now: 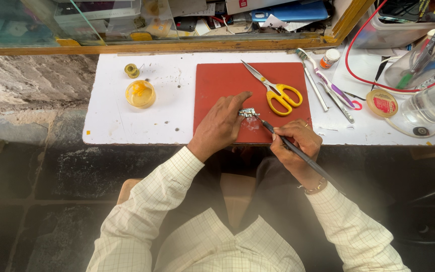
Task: The person solders a small green circuit board on a red mat, holding the board steady with one hand while applying a soldering iron with the other. They reposition the board and continue soldering, then set the board down on the mat and reach toward the workbench.
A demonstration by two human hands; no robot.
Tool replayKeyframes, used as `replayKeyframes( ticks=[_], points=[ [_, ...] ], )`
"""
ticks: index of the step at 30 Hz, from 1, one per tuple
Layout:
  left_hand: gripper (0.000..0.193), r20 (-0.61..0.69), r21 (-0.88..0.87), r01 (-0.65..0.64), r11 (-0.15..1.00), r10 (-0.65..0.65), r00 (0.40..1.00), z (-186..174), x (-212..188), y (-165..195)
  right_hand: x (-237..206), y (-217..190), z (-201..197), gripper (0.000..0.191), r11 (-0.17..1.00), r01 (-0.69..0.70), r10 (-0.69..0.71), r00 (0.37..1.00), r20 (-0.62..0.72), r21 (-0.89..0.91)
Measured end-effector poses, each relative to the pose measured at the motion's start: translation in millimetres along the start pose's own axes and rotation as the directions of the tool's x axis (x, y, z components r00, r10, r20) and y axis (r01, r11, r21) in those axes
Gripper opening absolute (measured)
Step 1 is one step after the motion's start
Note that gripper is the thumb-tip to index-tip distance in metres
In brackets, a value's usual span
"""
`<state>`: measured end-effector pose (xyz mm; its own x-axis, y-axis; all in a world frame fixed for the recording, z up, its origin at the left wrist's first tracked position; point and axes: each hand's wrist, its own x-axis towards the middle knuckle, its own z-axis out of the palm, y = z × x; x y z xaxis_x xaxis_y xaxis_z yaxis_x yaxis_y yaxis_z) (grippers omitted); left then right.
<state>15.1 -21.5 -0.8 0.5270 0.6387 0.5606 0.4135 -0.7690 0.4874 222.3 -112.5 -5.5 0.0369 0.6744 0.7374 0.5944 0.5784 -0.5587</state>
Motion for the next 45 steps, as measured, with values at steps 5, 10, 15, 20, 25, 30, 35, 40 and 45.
replayKeyframes(
  ticks=[5,10,15,20,25,30,35,40,45],
  points=[
    [0.063,-0.010,0.001,-0.013,1.000,0.013,1.000,0,-1,-1,-1,0,1,0.015,1.000,-0.011,0.011,1.000,-0.008,0.007],
    [0.064,-0.016,-0.006,-0.023,1.000,0.023,1.000,2,-1,-2,-1,1,1,0.016,1.000,-0.019,0.019,1.000,-0.009,0.006],
    [0.064,-0.009,-0.006,-0.019,1.000,0.019,1.000,1,0,-2,-2,2,0,0.016,1.000,-0.022,0.022,1.000,-0.007,0.003],
    [0.064,-0.011,-0.016,-0.023,1.000,0.023,1.000,-1,0,-1,-2,4,1,0.016,1.000,-0.023,0.023,1.000,-0.004,0.015],
    [0.064,0.009,-0.024,-0.001,1.000,0.001,1.000,-1,0,0,-1,2,1,0.014,0.999,-0.018,0.017,1.000,0.021,0.047],
    [0.062,0.020,-0.018,0.017,1.000,-0.017,1.000,0,0,-1,2,2,0,0.013,0.999,-0.008,0.006,0.999,0.044,0.044],
    [0.063,0.007,-0.019,0.005,1.000,-0.005,1.000,1,0,-1,2,4,-1,0.013,0.997,-0.034,0.030,0.998,0.059,0.066],
    [0.063,-0.007,-0.050,-0.002,0.999,0.002,1.000,-1,0,-1,0,8,-1,0.013,0.995,-0.041,0.036,0.997,0.062,0.086],
    [0.061,-0.022,-0.109,0.016,0.994,-0.018,1.000,-3,1,0,-5,12,-2,0.013,0.977,-0.049,0.042,0.998,0.036,0.206]
  ],
)
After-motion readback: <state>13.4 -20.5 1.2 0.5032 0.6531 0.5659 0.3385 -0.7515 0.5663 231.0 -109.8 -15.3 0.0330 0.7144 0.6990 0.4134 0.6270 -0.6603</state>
